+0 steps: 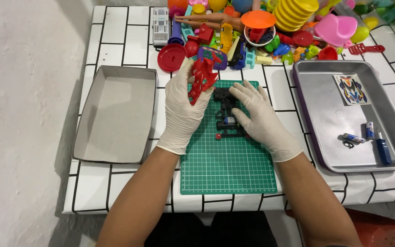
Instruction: The person assembles a red and black toy vehicle on a green cutting mat. They insert batteries into the chassis, attach wheels, and secure the red body shell onto the frame.
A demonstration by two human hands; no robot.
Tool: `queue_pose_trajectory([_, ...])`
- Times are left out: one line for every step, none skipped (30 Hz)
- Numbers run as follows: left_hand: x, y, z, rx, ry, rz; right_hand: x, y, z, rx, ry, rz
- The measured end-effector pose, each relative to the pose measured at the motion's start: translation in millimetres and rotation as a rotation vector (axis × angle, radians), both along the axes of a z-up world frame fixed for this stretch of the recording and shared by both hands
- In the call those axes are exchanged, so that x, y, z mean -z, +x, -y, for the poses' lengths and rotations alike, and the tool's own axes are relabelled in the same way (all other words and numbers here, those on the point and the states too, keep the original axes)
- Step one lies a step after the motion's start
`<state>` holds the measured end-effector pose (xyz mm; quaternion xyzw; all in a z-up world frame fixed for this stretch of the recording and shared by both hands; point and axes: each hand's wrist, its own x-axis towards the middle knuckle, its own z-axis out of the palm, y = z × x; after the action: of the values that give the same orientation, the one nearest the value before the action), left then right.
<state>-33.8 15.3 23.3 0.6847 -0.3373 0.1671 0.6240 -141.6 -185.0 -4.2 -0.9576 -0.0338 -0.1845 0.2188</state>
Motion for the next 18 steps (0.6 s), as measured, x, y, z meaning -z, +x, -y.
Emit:
queue_pose_trajectory([4,0,-1,0.000,0.001,0.000,5,-1,4,0.000,0.001,0.000])
queue_pose_trajectory([8,0,-1,-0.008,-0.021,-0.022,11,-1,9,0.018,-0.009,0.021])
queue_pose_trajectory([12,0,-1,-0.015,-0.042,-0.043,16,-2,14,0.036,-0.019,0.043])
queue_pose_trajectory([12,1,0,-0.014,-0.041,-0.041,14,-2,13,0.037,-0.019,0.045])
queue_pose_trajectory([13,1,1,0.038,-0.108,-0.130,12,-3,12,0.048,0.005,0.071])
queue_pose_trajectory([13,0,3,0.089,-0.175,-0.220,10,-4,11,0.058,0.028,0.098])
queue_pose_trajectory([8,-2,5,0.092,-0.173,-0.217,4,-6,5,0.061,0.029,0.101])
queue_pose_trajectory([4,-4,7,0.289,-0.356,-0.516,-1,-8,-1,0.063,0.096,0.144])
queue_pose_trajectory([-1,-6,9,0.488,-0.538,-0.816,-7,-10,-6,0.065,0.161,0.187])
queue_pose_trajectory([4,-4,14,0.491,-0.535,-0.814,-11,-10,-11,0.068,0.162,0.191])
queue_pose_trajectory([10,-4,18,0.557,-0.590,-0.899,-14,-11,-16,0.043,0.184,0.220])
queue_pose_trajectory([17,-3,22,0.622,-0.645,-0.985,-17,-13,-21,0.018,0.205,0.248])
queue_pose_trajectory([10,-8,21,0.622,-0.644,-0.986,-18,-12,-24,0.020,0.206,0.248])
queue_pose_trajectory([3,-13,19,0.646,-0.639,-1.046,-19,-11,-26,-0.028,0.193,0.291])
queue_pose_trajectory([-4,-17,18,0.669,-0.634,-1.107,-19,-10,-29,-0.074,0.180,0.332])
queue_pose_trajectory([1,-14,20,0.670,-0.633,-1.109,-17,-8,-29,-0.073,0.180,0.330])
queue_pose_trajectory([7,-12,21,0.730,-0.594,-1.176,-15,-6,-29,-0.096,0.151,0.367])
queue_pose_trajectory([13,-10,21,0.791,-0.553,-1.243,-12,-4,-29,-0.120,0.122,0.405])
